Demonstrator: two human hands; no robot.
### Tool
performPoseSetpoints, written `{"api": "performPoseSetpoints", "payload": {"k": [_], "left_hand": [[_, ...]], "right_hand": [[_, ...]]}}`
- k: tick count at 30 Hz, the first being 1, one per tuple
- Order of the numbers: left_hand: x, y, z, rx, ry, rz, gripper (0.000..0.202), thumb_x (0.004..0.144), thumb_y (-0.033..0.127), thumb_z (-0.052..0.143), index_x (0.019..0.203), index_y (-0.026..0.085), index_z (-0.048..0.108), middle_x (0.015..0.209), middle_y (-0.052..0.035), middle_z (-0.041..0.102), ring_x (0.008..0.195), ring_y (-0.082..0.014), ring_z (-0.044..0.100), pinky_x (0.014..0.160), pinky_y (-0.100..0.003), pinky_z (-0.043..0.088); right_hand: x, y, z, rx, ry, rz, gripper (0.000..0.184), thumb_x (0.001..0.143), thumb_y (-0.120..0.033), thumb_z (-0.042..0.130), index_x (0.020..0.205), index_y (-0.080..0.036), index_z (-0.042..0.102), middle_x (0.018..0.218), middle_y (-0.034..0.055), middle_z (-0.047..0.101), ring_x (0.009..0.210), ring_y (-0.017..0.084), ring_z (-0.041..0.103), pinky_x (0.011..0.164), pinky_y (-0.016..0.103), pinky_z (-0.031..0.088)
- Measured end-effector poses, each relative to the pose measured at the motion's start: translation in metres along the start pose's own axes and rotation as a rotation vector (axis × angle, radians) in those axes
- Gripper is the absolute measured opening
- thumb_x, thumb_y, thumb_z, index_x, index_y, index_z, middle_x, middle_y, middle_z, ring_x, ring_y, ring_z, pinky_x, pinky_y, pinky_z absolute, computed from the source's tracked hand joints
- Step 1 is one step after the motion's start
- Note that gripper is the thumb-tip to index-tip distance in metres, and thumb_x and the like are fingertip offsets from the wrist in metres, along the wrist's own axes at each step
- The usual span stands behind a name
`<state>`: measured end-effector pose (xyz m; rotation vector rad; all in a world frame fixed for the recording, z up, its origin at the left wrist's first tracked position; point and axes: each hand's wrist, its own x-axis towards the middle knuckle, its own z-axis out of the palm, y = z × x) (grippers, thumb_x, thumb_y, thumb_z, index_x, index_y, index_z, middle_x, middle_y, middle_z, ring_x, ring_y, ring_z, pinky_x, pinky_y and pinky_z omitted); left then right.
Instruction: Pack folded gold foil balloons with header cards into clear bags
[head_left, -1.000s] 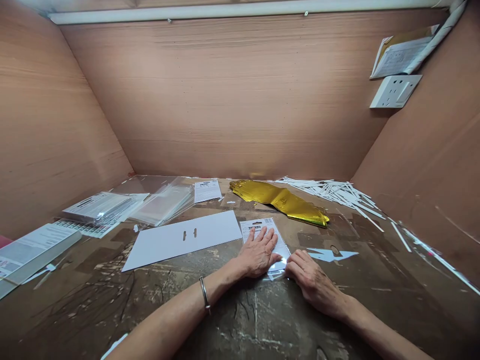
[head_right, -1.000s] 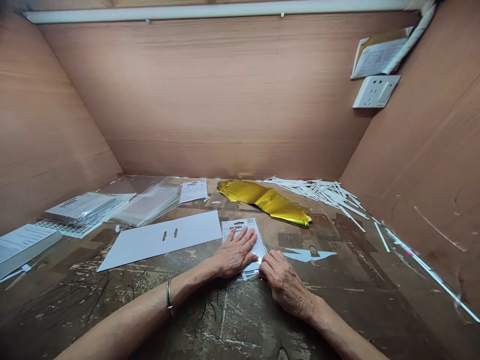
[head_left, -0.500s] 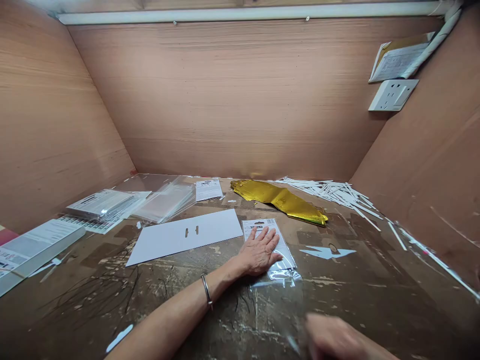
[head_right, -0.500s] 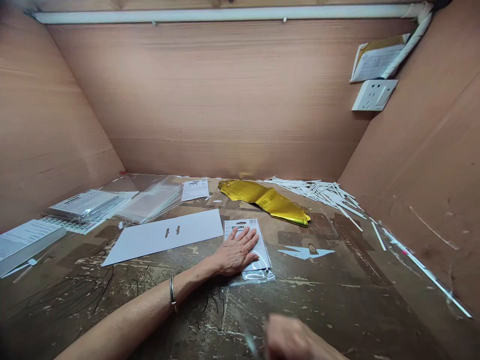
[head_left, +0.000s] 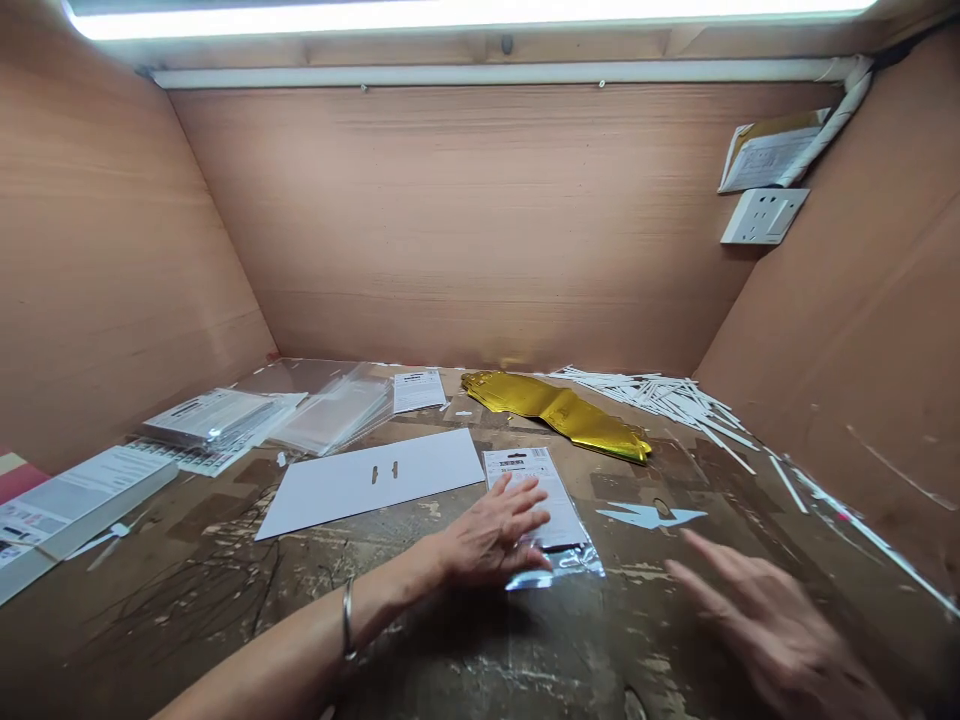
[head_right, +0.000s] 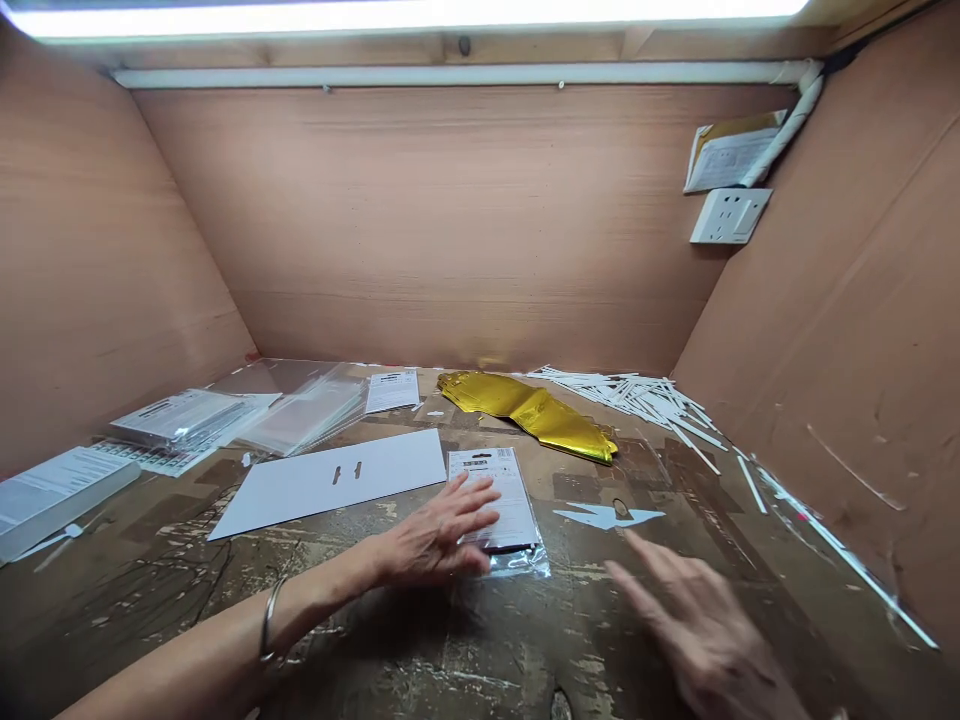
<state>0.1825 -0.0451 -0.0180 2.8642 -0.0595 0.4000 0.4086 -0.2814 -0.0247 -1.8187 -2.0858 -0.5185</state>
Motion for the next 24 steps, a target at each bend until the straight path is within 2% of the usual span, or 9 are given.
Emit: {"api": "performPoseSetpoints", "payload": {"k": [3, 5, 6, 8, 11, 14, 19, 22, 24], "left_hand": [[-0.025, 0.01, -0.007, -0.052, -0.079, 0.04, 0.058, 0.074, 0.056, 0.045, 0.116, 0.016, 0.043, 0.123, -0.014, 0.046, 0.12, -0.0258, 0.032, 0.102, -0.043, 0.015], [-0.035, 0.014, -0.006, -0.07, -0.09, 0.024, 0.063, 0.071, 0.058, 0.049, 0.117, 0.015, 0.043, 0.123, -0.0146, 0.045, 0.12, -0.0269, 0.033, 0.101, -0.043, 0.016], [-0.037, 0.016, -0.003, -0.073, -0.077, 0.012, 0.062, 0.07, 0.057, 0.049, 0.115, 0.015, 0.044, 0.122, -0.0148, 0.046, 0.12, -0.0271, 0.033, 0.101, -0.044, 0.017], [-0.038, 0.017, 0.003, -0.077, -0.03, -0.03, 0.047, 0.076, 0.05, 0.048, 0.107, 0.015, 0.049, 0.118, -0.013, 0.05, 0.117, -0.0252, 0.037, 0.1, -0.042, 0.019], [-0.032, 0.016, 0.013, -0.09, 0.036, -0.129, 0.02, 0.086, 0.027, 0.038, 0.09, 0.017, 0.055, 0.103, -0.0073, 0.058, 0.105, -0.0183, 0.049, 0.097, -0.037, 0.025], [-0.025, 0.016, 0.02, -0.123, 0.116, -0.234, 0.021, 0.084, 0.014, 0.035, 0.079, 0.017, 0.056, 0.089, -0.0044, 0.062, 0.091, -0.0148, 0.055, 0.091, -0.032, 0.032], [-0.017, 0.017, 0.024, -0.221, 0.214, -0.418, 0.022, 0.079, 0.013, 0.039, 0.071, 0.016, 0.059, 0.075, -0.0037, 0.063, 0.076, -0.0139, 0.057, 0.077, -0.025, 0.04], [-0.016, 0.017, 0.024, -0.275, 0.231, -0.488, 0.021, 0.078, 0.014, 0.042, 0.07, 0.016, 0.061, 0.074, -0.0031, 0.064, 0.073, -0.0138, 0.057, 0.071, -0.023, 0.041], [-0.015, 0.018, 0.023, -0.306, 0.242, -0.512, 0.022, 0.077, 0.014, 0.042, 0.069, 0.017, 0.062, 0.075, -0.0026, 0.065, 0.072, -0.0138, 0.057, 0.069, -0.022, 0.042]], "right_hand": [[0.036, -0.009, 0.038, 0.018, -0.085, -0.26, 0.034, 0.083, -0.017, 0.041, 0.114, -0.028, 0.048, 0.13, 0.0063, 0.039, 0.115, 0.024, 0.036, 0.089, 0.044, 0.035], [0.058, -0.017, 0.052, 0.136, -0.109, -0.27, 0.023, 0.083, -0.015, 0.04, 0.098, -0.024, 0.055, 0.124, 0.0062, 0.045, 0.112, 0.022, 0.039, 0.089, 0.042, 0.036], [0.067, -0.021, 0.056, 0.203, -0.106, -0.215, 0.02, 0.084, -0.014, 0.039, 0.09, -0.021, 0.056, 0.12, 0.0069, 0.047, 0.11, 0.021, 0.04, 0.089, 0.041, 0.036], [0.078, -0.028, 0.059, 0.342, -0.108, -0.049, 0.019, 0.085, -0.015, 0.036, 0.08, -0.019, 0.054, 0.115, 0.0084, 0.048, 0.107, 0.019, 0.042, 0.087, 0.038, 0.038], [0.085, -0.033, 0.059, 0.527, -0.17, 0.176, 0.02, 0.086, -0.021, 0.035, 0.073, -0.018, 0.051, 0.113, 0.0085, 0.045, 0.104, 0.018, 0.044, 0.085, 0.033, 0.04], [0.089, -0.035, 0.059, 0.641, -0.213, 0.304, 0.024, 0.086, -0.025, 0.034, 0.067, -0.018, 0.048, 0.109, 0.0077, 0.046, 0.1, 0.017, 0.046, 0.085, 0.031, 0.039], [0.09, -0.038, 0.053, 0.734, -0.258, 0.366, 0.016, 0.079, -0.031, 0.047, 0.071, -0.019, 0.051, 0.108, 0.0061, 0.046, 0.101, 0.018, 0.045, 0.087, 0.03, 0.036], [0.091, -0.039, 0.053, 0.711, -0.208, 0.451, 0.014, 0.075, -0.03, 0.049, 0.067, -0.019, 0.053, 0.109, 0.0065, 0.047, 0.103, 0.02, 0.045, 0.085, 0.03, 0.036], [0.092, -0.04, 0.058, 0.713, -0.167, 0.508, 0.018, 0.075, -0.03, 0.046, 0.062, -0.019, 0.052, 0.098, 0.0066, 0.053, 0.094, 0.02, 0.05, 0.079, 0.031, 0.039]]}}
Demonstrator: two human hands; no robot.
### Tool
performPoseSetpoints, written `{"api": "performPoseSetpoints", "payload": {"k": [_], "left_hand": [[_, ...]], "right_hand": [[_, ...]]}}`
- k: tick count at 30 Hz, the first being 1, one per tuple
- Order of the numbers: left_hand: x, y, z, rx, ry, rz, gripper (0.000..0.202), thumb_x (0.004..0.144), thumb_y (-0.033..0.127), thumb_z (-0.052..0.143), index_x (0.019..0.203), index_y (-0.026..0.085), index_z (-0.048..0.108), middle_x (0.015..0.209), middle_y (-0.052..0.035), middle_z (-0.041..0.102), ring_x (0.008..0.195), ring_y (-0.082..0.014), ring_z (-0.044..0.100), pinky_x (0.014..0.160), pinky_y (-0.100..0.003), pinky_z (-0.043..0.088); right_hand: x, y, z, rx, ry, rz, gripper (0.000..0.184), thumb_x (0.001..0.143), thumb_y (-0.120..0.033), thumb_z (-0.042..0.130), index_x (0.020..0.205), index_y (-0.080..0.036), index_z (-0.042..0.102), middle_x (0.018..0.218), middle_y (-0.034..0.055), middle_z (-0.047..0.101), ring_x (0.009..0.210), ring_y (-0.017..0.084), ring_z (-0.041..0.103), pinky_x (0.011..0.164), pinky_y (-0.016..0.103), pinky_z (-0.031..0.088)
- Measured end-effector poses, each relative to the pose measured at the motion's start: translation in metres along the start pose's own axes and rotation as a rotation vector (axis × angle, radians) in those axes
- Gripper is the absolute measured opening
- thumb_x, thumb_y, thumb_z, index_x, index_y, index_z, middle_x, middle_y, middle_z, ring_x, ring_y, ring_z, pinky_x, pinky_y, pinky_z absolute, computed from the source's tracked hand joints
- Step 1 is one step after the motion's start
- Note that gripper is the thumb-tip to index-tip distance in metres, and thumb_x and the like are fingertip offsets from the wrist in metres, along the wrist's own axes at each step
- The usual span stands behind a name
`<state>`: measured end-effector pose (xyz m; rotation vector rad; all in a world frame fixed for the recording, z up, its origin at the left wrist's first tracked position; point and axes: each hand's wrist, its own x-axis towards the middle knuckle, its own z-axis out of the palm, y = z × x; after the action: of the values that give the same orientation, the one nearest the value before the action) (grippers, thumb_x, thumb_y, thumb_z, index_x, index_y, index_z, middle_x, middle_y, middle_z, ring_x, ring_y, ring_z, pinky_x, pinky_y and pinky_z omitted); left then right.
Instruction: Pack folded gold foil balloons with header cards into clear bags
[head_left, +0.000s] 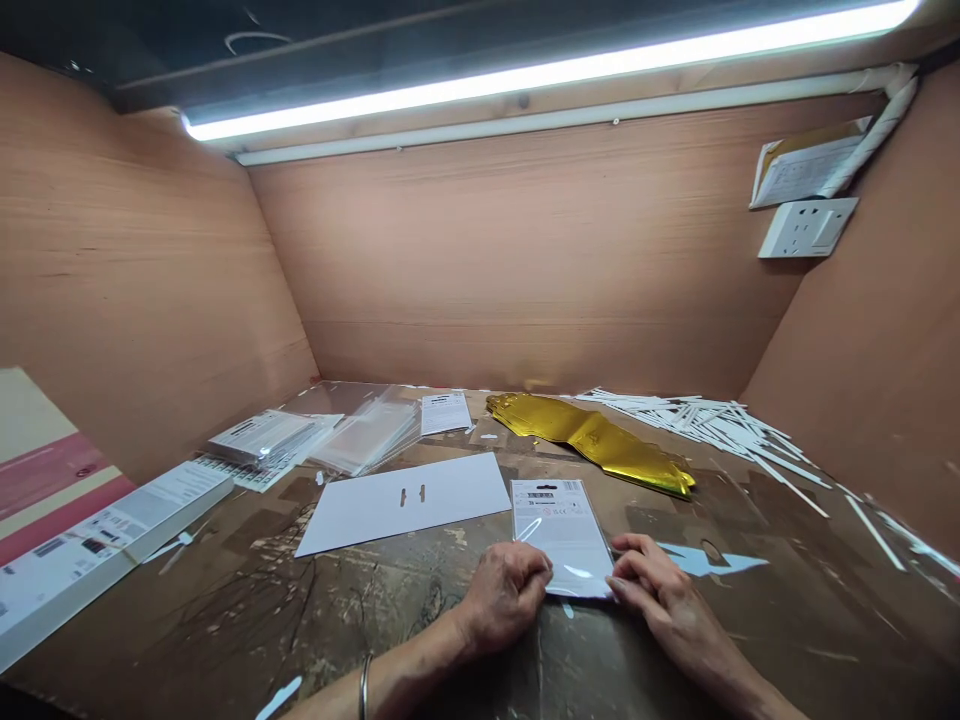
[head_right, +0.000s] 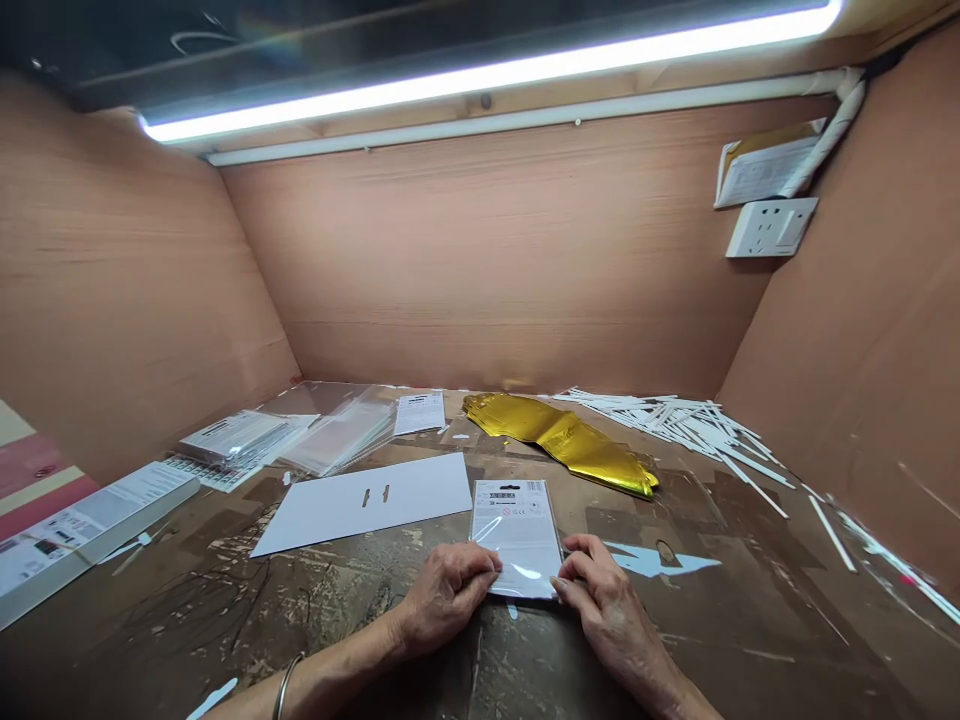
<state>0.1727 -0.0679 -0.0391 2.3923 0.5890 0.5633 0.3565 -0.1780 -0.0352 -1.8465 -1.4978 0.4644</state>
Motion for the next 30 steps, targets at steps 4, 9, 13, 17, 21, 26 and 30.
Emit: {"api": "performPoseSetpoints", "payload": {"k": [4, 9, 13, 17, 21, 26, 30], "left_hand": [[0.001, 0.001, 0.0, -0.054, 0.014, -0.027, 0.022, 0.076, 0.014, 0.043, 0.068, 0.017, 0.063, 0.074, -0.0026, 0.065, 0.069, -0.0139, 0.058, 0.065, -0.022, 0.043], [0.0, 0.003, 0.004, -0.079, 0.155, -0.09, 0.012, 0.069, 0.014, 0.053, 0.06, 0.016, 0.061, 0.107, -0.0083, 0.059, 0.099, -0.0227, 0.053, 0.086, -0.034, 0.04], [0.004, 0.004, 0.006, -0.333, 0.418, -0.232, 0.033, 0.054, 0.009, 0.064, 0.085, 0.017, 0.059, 0.135, -0.0091, 0.031, 0.117, -0.0288, 0.036, 0.094, -0.04, 0.034], [0.012, -0.002, 0.006, -0.98, 0.413, -0.443, 0.052, 0.054, 0.012, 0.063, 0.103, 0.014, 0.045, 0.097, -0.0121, 0.061, 0.067, -0.0205, 0.062, 0.049, -0.028, 0.05], [0.022, -0.017, -0.007, -1.183, 0.404, -0.435, 0.027, 0.058, 0.023, 0.062, 0.079, 0.01, 0.05, 0.065, -0.0051, 0.061, 0.037, -0.0127, 0.051, 0.024, -0.02, 0.035], [0.059, -0.06, -0.075, -0.863, 0.663, -0.496, 0.023, 0.055, 0.022, 0.064, 0.072, 0.01, 0.054, 0.055, -0.0004, 0.056, 0.035, -0.0124, 0.048, 0.024, -0.026, 0.041], [0.106, -0.115, -0.133, -0.735, 0.8, -0.599, 0.014, 0.054, 0.012, 0.064, 0.06, 0.009, 0.052, 0.051, -0.0003, 0.053, 0.034, -0.0117, 0.048, 0.024, -0.025, 0.041]], "right_hand": [[0.009, 0.006, 0.015, 0.278, -0.035, 0.256, 0.017, 0.07, -0.035, 0.049, 0.063, -0.02, 0.045, 0.054, -0.0016, 0.051, 0.051, 0.015, 0.052, 0.044, 0.024, 0.038], [0.012, 0.007, 0.022, 0.83, 0.042, 0.413, 0.052, 0.052, -0.037, 0.069, 0.093, -0.022, 0.039, 0.049, -0.0099, 0.045, 0.04, 0.012, 0.05, 0.029, 0.018, 0.031], [0.013, -0.005, 0.019, 1.014, 0.109, 0.399, 0.067, 0.048, -0.034, 0.075, 0.103, -0.024, 0.038, 0.054, -0.0091, 0.052, 0.038, 0.009, 0.048, 0.032, 0.017, 0.035], [0.022, -0.014, 0.026, 1.082, 0.104, 0.394, 0.058, 0.046, -0.034, 0.076, 0.095, -0.02, 0.048, 0.061, -0.0031, 0.059, 0.048, 0.013, 0.055, 0.039, 0.022, 0.042], [0.041, -0.013, 0.034, 0.992, -0.066, 0.312, 0.04, 0.056, -0.039, 0.07, 0.085, -0.016, 0.055, 0.056, -0.0022, 0.057, 0.041, 0.011, 0.051, 0.036, 0.022, 0.039], [0.091, 0.033, -0.009, 0.256, 0.161, 0.113, 0.036, 0.07, -0.042, 0.052, 0.093, -0.015, 0.056, 0.087, 0.0085, 0.062, 0.076, 0.021, 0.059, 0.069, 0.035, 0.048], [0.127, 0.098, -0.063, -0.35, 0.282, -0.009, 0.037, 0.074, -0.039, 0.044, 0.102, -0.017, 0.055, 0.106, 0.0115, 0.057, 0.098, 0.027, 0.05, 0.085, 0.044, 0.038]]}}
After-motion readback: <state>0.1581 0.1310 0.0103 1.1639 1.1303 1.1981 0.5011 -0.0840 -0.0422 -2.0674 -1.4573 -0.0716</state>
